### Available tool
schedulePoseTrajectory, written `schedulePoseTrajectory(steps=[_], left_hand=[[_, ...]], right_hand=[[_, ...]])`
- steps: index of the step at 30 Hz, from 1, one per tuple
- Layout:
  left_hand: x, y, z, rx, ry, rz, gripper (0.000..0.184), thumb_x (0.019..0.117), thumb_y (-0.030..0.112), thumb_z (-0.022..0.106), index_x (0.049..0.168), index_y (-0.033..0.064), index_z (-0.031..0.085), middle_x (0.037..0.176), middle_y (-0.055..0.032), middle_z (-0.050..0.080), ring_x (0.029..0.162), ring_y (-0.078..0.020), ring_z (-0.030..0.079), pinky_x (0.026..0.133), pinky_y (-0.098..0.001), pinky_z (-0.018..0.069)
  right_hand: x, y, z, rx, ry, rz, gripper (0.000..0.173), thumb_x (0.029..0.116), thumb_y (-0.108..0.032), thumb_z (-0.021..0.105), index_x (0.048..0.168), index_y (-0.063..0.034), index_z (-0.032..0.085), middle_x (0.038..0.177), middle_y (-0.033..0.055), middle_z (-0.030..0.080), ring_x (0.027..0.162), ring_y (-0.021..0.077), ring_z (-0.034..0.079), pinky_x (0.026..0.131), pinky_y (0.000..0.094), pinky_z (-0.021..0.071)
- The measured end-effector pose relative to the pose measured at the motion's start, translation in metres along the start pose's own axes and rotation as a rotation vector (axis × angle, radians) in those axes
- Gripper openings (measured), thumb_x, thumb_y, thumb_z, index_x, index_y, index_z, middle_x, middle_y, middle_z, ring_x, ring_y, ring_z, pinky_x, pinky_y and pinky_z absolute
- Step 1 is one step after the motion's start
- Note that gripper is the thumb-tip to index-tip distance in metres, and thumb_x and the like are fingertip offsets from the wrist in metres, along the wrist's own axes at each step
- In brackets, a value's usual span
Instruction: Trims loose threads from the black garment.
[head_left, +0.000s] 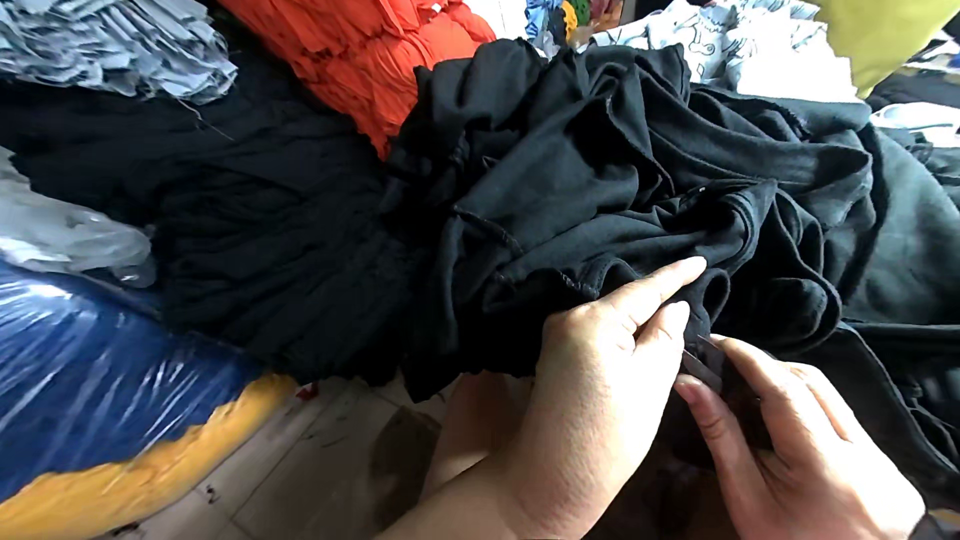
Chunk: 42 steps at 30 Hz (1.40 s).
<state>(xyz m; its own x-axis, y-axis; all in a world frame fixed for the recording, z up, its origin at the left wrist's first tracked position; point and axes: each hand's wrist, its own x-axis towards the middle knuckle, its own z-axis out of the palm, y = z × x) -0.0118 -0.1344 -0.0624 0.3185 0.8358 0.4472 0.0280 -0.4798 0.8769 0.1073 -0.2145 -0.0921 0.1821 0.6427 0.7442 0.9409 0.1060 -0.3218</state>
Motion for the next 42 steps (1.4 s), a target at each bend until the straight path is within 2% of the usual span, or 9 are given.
schedulePoseTrajectory(steps=[10,14,16,21,25,32,35,40,42], left_hand=[[0.000,0.000,-0.001,0.004,0.000,-0.016,0.029,0.0965,0.005,0.064,0.124,0.0063,0.073,0.098,0.0023,0.076,0.079,0.0040,0.067,0.069,-0.0124,0.0553],[0.005,0.003,-0.004,-0.055,0.011,-0.096,0.032,0.0978,0.005,0.063,0.129,0.0093,0.071,0.099,0.0025,0.075,0.076,0.0019,0.065,0.065,-0.0153,0.0524],[0.006,0.001,-0.006,-0.076,0.006,-0.091,0.031,0.0974,0.004,0.063,0.127,0.0076,0.071,0.107,0.0014,0.076,0.087,0.0016,0.069,0.075,-0.0151,0.0563],[0.007,0.000,-0.006,-0.101,-0.007,-0.079,0.031,0.0968,0.001,0.063,0.127,0.0051,0.071,0.109,0.0003,0.076,0.090,0.0013,0.069,0.079,-0.0148,0.0561],[0.007,0.001,-0.006,-0.078,-0.018,-0.102,0.031,0.0970,0.002,0.063,0.127,0.0072,0.072,0.107,0.0016,0.076,0.087,0.0020,0.069,0.076,-0.0141,0.0558],[0.009,0.000,-0.008,-0.119,-0.045,-0.177,0.030,0.0968,0.002,0.062,0.124,0.0075,0.073,0.108,0.0023,0.076,0.090,0.0018,0.069,0.079,-0.0156,0.0563],[0.014,-0.001,-0.011,-0.195,-0.070,-0.215,0.030,0.0989,0.002,0.060,0.126,0.0067,0.072,0.116,0.0015,0.075,0.098,0.0000,0.069,0.083,-0.0173,0.0558],[0.016,0.001,-0.014,-0.286,-0.061,-0.265,0.030,0.0995,-0.001,0.057,0.125,0.0033,0.071,0.119,-0.0001,0.073,0.102,-0.0014,0.068,0.086,-0.0187,0.0550],[0.016,0.002,-0.014,-0.317,-0.054,-0.291,0.030,0.0995,-0.001,0.056,0.126,0.0034,0.071,0.117,-0.0003,0.074,0.098,-0.0010,0.069,0.084,-0.0182,0.0553]], right_hand=[[0.001,0.006,-0.004,0.014,-0.010,0.014,0.026,0.1022,-0.025,0.061,0.100,-0.0029,0.075,0.078,0.0078,0.065,0.075,0.0044,0.059,0.070,0.0106,0.0440],[0.001,0.017,-0.013,0.369,-0.057,0.341,0.034,0.1062,-0.031,0.054,0.124,-0.0034,0.063,0.083,-0.0059,0.060,0.062,-0.0067,0.052,0.055,0.0103,0.0453],[0.001,0.019,-0.015,0.517,-0.059,0.407,0.035,0.1079,-0.033,0.049,0.131,-0.0083,0.059,0.082,-0.0125,0.057,0.059,-0.0077,0.050,0.052,0.0105,0.0447],[-0.004,0.013,-0.006,0.436,-0.071,0.213,0.044,0.0980,-0.045,0.065,0.127,-0.0122,0.062,0.085,-0.0067,0.057,0.074,-0.0097,0.050,0.068,0.0070,0.0423],[0.003,0.011,0.005,0.283,0.002,0.071,0.029,0.0976,-0.031,0.068,0.117,-0.0099,0.064,0.083,0.0005,0.052,0.065,-0.0020,0.046,0.059,0.0083,0.0371],[0.010,0.017,0.015,0.199,0.103,-0.133,0.007,0.0942,-0.012,0.064,0.097,-0.0065,0.067,0.082,0.0025,0.056,0.074,0.0003,0.051,0.067,0.0066,0.0389],[0.005,0.017,0.007,0.308,-0.053,-0.176,0.005,0.0948,-0.016,0.064,0.095,-0.0110,0.064,0.081,0.0007,0.056,0.073,0.0004,0.053,0.065,0.0065,0.0405],[-0.003,0.016,-0.016,0.704,-0.779,-0.287,0.018,0.0984,-0.018,0.063,0.090,-0.0034,0.071,0.076,0.0126,0.062,0.067,0.0202,0.059,0.057,0.0277,0.0464],[-0.006,0.017,-0.018,0.739,-0.799,-0.235,0.024,0.0999,-0.023,0.063,0.092,-0.0018,0.073,0.075,0.0132,0.062,0.067,0.0193,0.058,0.058,0.0263,0.0451]])
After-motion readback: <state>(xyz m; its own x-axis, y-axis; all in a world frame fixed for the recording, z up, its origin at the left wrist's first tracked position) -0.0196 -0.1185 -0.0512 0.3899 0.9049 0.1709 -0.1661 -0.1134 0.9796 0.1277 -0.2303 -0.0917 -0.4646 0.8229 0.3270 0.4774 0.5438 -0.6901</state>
